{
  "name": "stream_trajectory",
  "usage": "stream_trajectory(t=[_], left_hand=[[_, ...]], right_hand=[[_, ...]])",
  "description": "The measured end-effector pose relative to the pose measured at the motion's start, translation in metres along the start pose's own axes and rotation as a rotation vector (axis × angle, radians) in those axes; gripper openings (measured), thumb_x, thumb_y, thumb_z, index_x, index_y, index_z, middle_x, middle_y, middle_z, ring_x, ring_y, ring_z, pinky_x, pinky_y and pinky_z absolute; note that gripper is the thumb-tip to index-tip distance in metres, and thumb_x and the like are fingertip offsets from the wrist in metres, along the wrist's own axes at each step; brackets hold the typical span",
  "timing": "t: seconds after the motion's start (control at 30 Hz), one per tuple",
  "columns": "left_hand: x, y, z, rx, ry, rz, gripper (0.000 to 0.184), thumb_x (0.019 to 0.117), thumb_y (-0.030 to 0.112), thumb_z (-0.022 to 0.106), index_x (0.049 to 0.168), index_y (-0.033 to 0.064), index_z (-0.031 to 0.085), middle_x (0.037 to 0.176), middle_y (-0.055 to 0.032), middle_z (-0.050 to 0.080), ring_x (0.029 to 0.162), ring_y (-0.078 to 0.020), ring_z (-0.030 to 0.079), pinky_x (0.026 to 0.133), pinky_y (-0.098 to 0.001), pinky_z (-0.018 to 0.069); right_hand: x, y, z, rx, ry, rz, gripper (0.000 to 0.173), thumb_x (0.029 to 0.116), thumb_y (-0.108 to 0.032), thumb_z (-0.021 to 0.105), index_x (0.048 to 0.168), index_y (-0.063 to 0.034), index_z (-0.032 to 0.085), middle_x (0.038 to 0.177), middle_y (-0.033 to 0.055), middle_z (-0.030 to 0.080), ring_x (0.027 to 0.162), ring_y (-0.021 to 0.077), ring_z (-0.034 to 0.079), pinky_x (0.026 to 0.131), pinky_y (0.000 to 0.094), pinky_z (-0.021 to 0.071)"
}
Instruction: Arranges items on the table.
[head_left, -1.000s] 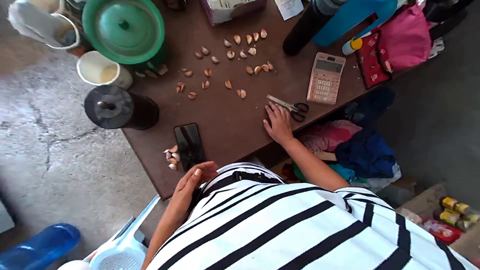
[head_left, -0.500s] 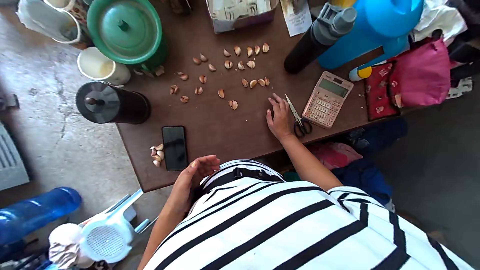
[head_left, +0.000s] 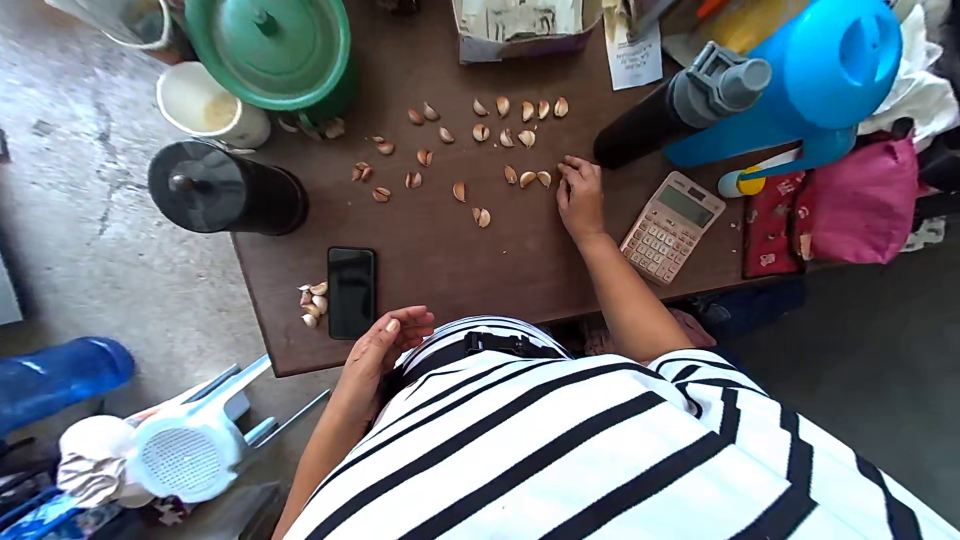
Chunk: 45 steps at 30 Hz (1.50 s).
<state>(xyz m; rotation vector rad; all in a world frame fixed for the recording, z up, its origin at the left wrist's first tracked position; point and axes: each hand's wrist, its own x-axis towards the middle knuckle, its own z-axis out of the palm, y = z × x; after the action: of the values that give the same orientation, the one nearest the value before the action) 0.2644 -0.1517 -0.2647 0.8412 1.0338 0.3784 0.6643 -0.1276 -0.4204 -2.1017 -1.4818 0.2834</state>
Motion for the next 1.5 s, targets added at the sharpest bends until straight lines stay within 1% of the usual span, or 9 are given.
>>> stream_trajectory(t=[0.13,0.23,0.33,0.53,0.67,0.77,0.97,1.2,1.5], left_hand=[[0.006,-0.001,-0.004,-0.012,-0.027,0.000,0.049,0.1085,0.029,0.027,0.133,0.0010,0.059,0.125,-0.0112,0.069,0.112,-0.0186,0.068,0.100,-0.0322,0.0536],[0.009,0.001,-0.005,-0.015,-0.027,-0.004,0.049,0.1090,0.029,0.026,0.133,0.0012,0.058,0.125,-0.0109,0.069,0.112,-0.0183,0.068,0.101,-0.0320,0.0534],[0.010,0.001,-0.007,-0.019,-0.005,-0.011,0.048,0.1087,0.028,0.027,0.133,0.0011,0.059,0.124,-0.0112,0.070,0.111,-0.0181,0.069,0.100,-0.0317,0.0538],[0.012,0.002,-0.008,-0.019,-0.004,-0.013,0.048,0.1090,0.029,0.027,0.132,0.0025,0.060,0.125,-0.0110,0.069,0.111,-0.0182,0.068,0.101,-0.0320,0.0536],[0.012,0.003,-0.009,-0.017,-0.002,-0.011,0.047,0.1086,0.028,0.028,0.133,0.0025,0.059,0.126,-0.0112,0.069,0.112,-0.0183,0.068,0.101,-0.0321,0.0535],[0.012,0.002,-0.008,-0.004,0.002,-0.007,0.048,0.1090,0.030,0.028,0.132,0.0028,0.060,0.124,-0.0096,0.070,0.111,-0.0175,0.069,0.101,-0.0326,0.0541],[0.012,-0.001,-0.008,0.000,-0.024,0.019,0.048,0.1088,0.032,0.031,0.132,0.0023,0.060,0.125,-0.0112,0.069,0.112,-0.0182,0.068,0.101,-0.0332,0.0536],[0.005,-0.003,-0.006,0.022,-0.003,0.019,0.047,0.1088,0.029,0.029,0.132,0.0032,0.060,0.126,-0.0097,0.069,0.111,-0.0170,0.068,0.100,-0.0320,0.0538],[-0.001,-0.004,-0.002,0.027,0.012,0.041,0.045,0.1084,0.026,0.027,0.131,0.0043,0.061,0.126,-0.0076,0.069,0.111,-0.0156,0.068,0.099,-0.0313,0.0544]], right_hand=[[0.005,-0.012,0.003,-0.140,-0.009,-0.080,0.028,0.1008,-0.025,0.060,0.117,-0.0073,0.076,0.135,0.0124,0.066,0.131,0.0369,0.057,0.110,0.0581,0.0396],[0.009,-0.015,0.008,-0.185,-0.024,-0.064,0.024,0.1004,-0.024,0.062,0.113,-0.0096,0.077,0.135,0.0102,0.067,0.134,0.0370,0.054,0.114,0.0600,0.0335],[0.014,-0.013,0.008,-0.205,0.005,-0.028,0.023,0.0999,-0.020,0.060,0.113,-0.0094,0.076,0.134,0.0106,0.068,0.133,0.0374,0.055,0.113,0.0602,0.0337],[0.013,-0.032,0.014,-0.159,-0.066,-0.197,0.027,0.0979,-0.030,0.064,0.113,-0.0113,0.076,0.135,0.0097,0.067,0.135,0.0359,0.054,0.117,0.0621,0.0292],[0.013,-0.029,0.017,-0.177,-0.041,-0.164,0.020,0.0980,-0.023,0.064,0.108,-0.0105,0.076,0.133,0.0100,0.068,0.135,0.0367,0.054,0.116,0.0623,0.0301],[0.016,-0.034,0.011,-0.163,-0.044,-0.134,0.023,0.0977,-0.021,0.063,0.112,-0.0082,0.075,0.134,0.0120,0.067,0.136,0.0393,0.052,0.115,0.0640,0.0304],[0.020,-0.051,0.022,-0.138,-0.097,-0.350,0.022,0.1011,-0.018,0.060,0.115,-0.0142,0.077,0.133,0.0077,0.069,0.134,0.0353,0.055,0.116,0.0600,0.0329],[0.021,-0.055,0.027,-0.149,-0.093,-0.301,0.021,0.0997,-0.013,0.058,0.108,-0.0097,0.077,0.130,0.0092,0.070,0.133,0.0365,0.056,0.116,0.0597,0.0335],[0.017,-0.106,0.068,0.015,-0.262,-0.653,0.022,0.1004,-0.006,0.058,0.111,-0.0083,0.078,0.126,0.0093,0.072,0.128,0.0340,0.061,0.111,0.0521,0.0427]])
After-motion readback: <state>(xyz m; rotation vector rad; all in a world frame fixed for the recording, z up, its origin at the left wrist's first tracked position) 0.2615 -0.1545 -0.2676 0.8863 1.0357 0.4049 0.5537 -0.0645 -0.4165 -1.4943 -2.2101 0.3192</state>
